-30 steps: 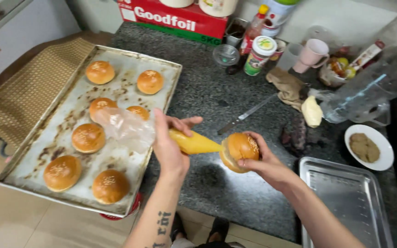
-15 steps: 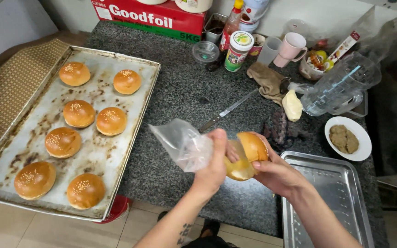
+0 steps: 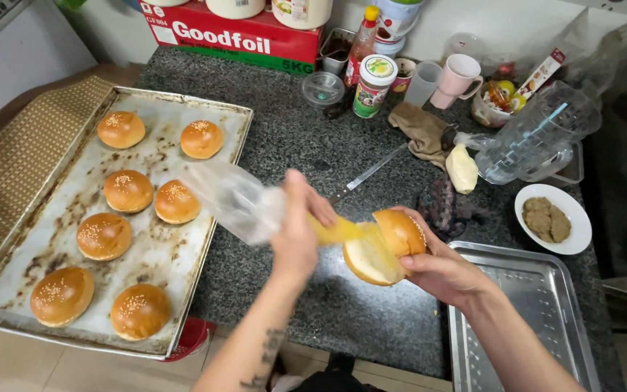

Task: Preparing sandwiches by adding spreads and lettuce to burger buns.

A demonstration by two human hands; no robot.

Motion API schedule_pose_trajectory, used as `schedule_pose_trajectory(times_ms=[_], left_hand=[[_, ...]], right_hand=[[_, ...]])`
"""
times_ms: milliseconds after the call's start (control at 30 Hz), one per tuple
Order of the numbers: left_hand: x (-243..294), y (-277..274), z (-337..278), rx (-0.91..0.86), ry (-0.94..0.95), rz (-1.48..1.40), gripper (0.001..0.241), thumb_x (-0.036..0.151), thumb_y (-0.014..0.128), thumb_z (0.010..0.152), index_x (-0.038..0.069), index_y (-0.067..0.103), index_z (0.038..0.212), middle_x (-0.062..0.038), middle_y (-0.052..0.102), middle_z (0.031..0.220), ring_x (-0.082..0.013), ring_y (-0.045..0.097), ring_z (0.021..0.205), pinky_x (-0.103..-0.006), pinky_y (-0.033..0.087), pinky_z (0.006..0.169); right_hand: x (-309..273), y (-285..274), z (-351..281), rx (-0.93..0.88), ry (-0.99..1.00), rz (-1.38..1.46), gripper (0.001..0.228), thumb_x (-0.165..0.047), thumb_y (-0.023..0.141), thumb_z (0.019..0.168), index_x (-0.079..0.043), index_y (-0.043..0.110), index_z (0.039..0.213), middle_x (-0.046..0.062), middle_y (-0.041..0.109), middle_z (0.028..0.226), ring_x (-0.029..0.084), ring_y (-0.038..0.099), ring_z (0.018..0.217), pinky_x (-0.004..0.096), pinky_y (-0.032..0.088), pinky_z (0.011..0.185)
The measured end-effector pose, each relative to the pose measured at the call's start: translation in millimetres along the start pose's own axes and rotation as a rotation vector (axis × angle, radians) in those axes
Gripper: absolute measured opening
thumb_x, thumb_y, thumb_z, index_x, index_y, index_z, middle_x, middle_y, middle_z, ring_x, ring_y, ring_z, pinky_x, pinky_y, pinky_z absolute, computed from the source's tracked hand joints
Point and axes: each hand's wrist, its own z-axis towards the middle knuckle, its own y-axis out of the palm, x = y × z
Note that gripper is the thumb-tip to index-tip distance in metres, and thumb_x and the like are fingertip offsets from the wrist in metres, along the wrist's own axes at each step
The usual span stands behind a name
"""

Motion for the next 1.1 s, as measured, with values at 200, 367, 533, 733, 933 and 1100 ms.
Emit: schedule_pose_trajectory(times_ms=[200,367,533,733,933,1100], left_hand=[[4.3,2.2,-39.3,-0.116,-0.112,-0.123,0.07,0.042,0.042,0.111,0.011,0.051,0.049,-0.01,0.054,0.039,-0.0213,0.06,0.039,-0.03,0.051,0.056],[-9.4,-22.9,5.7,-0.038,0.008,-0.122,0.072,0.044,0.034,0.113,0.015,0.049,0.049,-0.008,0.052,0.039,-0.0204,0.059,0.041,-0.0279,0.05,0.057],[15.0,-19.1,-21.3,-0.108,-0.057,-0.095,0.073,0.038,0.04,0.112,0.01,0.052,0.045,-0.012,0.056,0.04,-0.0234,0.061,0.044,-0.0294,0.051,0.059],[13.8,-52.2,7.3,0.061,-0.052,-0.078,0.063,0.043,0.047,0.109,0.01,0.052,0.056,-0.011,0.052,0.038,-0.0256,0.063,0.04,-0.0351,0.057,0.062],[57.8,-98.7,17.5,0.42,-0.132,-0.21,0.059,0.06,0.043,0.104,0.013,0.062,0.073,-0.014,0.058,0.048,-0.0316,0.076,0.065,-0.0453,0.061,0.096],[97.8,-183.9,23.6,0.83,-0.01,-0.633,0.046,0.052,0.066,0.089,0.011,0.066,0.069,-0.011,0.043,0.045,-0.0352,0.067,0.062,-0.0483,0.063,0.087]], right_hand=[[1.6,2.3,9.0,0.004,0.001,-0.002,0.087,-0.008,0.074,0.076,-0.018,0.033,0.153,0.022,0.056,0.128,0.033,0.067,0.106,0.053,0.058,0.09],[-1.2,10.2,8.2,0.02,0.014,0.002,0.085,-0.005,0.074,0.075,-0.016,0.036,0.151,0.023,0.056,0.132,0.036,0.066,0.111,0.057,0.057,0.091],[1.1,13.2,17.0,0.009,0.015,0.017,0.085,-0.004,0.073,0.076,-0.017,0.035,0.151,0.022,0.056,0.132,0.036,0.066,0.112,0.056,0.058,0.09],[7.8,24.2,28.2,-0.016,0.023,0.021,0.084,-0.003,0.074,0.075,-0.013,0.036,0.151,0.023,0.055,0.136,0.038,0.064,0.118,0.058,0.057,0.092],[15.0,71.7,60.5,0.2,0.166,-0.064,0.094,0.002,0.07,0.068,-0.018,0.038,0.155,0.023,0.052,0.142,0.042,0.058,0.125,0.057,0.052,0.097],[75.7,121.8,117.4,0.158,0.126,-0.288,0.096,-0.01,0.086,0.069,-0.019,0.042,0.154,0.022,0.044,0.148,0.04,0.048,0.136,0.05,0.048,0.108]])
